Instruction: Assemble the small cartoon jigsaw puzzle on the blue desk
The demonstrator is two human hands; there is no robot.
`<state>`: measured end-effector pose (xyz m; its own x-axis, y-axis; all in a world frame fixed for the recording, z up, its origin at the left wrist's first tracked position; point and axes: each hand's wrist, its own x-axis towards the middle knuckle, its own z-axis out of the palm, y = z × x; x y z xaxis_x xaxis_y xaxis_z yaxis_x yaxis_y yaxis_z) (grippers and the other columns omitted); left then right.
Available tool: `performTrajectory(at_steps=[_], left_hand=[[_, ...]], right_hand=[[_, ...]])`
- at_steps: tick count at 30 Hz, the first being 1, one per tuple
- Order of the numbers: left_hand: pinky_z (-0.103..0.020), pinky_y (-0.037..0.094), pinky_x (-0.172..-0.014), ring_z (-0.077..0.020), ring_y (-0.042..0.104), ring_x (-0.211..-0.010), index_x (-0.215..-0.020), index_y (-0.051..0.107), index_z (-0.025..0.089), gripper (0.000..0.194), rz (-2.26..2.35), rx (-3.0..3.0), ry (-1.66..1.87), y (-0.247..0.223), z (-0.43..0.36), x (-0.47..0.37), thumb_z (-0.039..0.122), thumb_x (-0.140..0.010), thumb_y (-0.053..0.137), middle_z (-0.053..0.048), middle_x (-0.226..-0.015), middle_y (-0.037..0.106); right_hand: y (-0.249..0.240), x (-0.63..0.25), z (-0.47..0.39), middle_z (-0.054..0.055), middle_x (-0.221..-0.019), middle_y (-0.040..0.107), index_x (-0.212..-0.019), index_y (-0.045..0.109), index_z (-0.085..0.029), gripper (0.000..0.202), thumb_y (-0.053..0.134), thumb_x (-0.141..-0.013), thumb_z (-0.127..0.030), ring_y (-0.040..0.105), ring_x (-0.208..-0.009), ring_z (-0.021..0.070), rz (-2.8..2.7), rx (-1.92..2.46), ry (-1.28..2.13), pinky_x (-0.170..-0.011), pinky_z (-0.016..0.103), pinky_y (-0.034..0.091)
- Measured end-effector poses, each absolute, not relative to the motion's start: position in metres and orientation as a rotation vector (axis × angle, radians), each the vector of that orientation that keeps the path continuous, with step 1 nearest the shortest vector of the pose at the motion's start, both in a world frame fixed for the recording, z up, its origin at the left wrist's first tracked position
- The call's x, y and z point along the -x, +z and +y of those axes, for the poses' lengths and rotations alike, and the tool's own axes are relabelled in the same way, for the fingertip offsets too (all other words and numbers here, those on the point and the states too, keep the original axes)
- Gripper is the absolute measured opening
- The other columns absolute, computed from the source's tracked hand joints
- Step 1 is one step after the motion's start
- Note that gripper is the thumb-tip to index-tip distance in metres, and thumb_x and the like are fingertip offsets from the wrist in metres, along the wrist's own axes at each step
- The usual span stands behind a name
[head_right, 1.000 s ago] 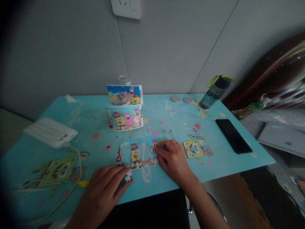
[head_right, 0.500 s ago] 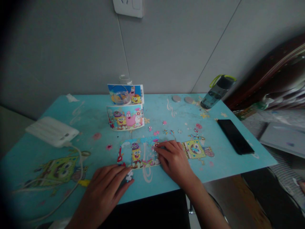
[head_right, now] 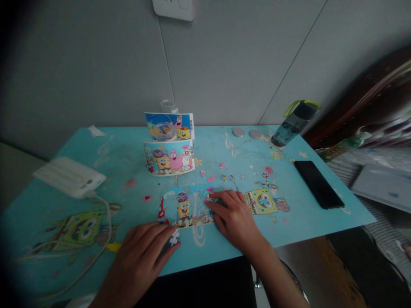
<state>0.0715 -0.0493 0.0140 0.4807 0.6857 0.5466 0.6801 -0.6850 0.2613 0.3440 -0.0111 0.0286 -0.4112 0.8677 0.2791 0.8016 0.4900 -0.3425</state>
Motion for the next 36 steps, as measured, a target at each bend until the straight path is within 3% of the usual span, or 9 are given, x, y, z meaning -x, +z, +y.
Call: performTrajectory(at_steps=[15, 26, 36], left_hand=[[-0.04, 0.043, -0.09, -0.0238, 0.062, -0.1, -0.117, 0.068, 0.011, 0.021, 1.231, -2.7, 0.993, 0.016, -0.049, -0.072, 0.018, -0.098, 0.064, -0.008, -0.106, 0.072], [-0.04, 0.043, -0.091, -0.0231, 0.063, -0.1, -0.119, 0.067, 0.012, 0.022, 1.248, -2.689, 0.997, 0.013, -0.049, -0.071, 0.019, -0.098, 0.064, -0.008, -0.107, 0.072], [-0.042, 0.047, -0.089, -0.0248, 0.065, -0.1, -0.115, 0.068, 0.015, 0.022, 1.304, -2.636, 0.957, 0.015, -0.05, -0.071, 0.029, -0.098, 0.065, -0.008, -0.104, 0.073]], right_hand=[[0.031, -0.343, -0.012, 0.005, -0.124, 0.07, -0.117, 0.074, -0.027, 0.028, 0.059, -0.096, -0.017, 0.059, -0.112, 0.0282, -2.331, 1.34, 0.21, -0.095, 0.047, 0.042], [0.025, -0.345, -0.012, 0.007, -0.12, 0.07, -0.122, 0.07, -0.025, 0.031, 0.059, -0.095, -0.014, 0.06, -0.11, 0.0275, -2.248, 1.342, 0.193, -0.093, 0.047, 0.043], [0.029, -0.336, -0.02, 0.008, -0.109, 0.071, -0.116, 0.072, -0.023, 0.029, 0.058, -0.094, -0.01, 0.062, -0.103, 0.0256, -2.085, 1.294, 0.238, -0.09, 0.046, 0.046]])
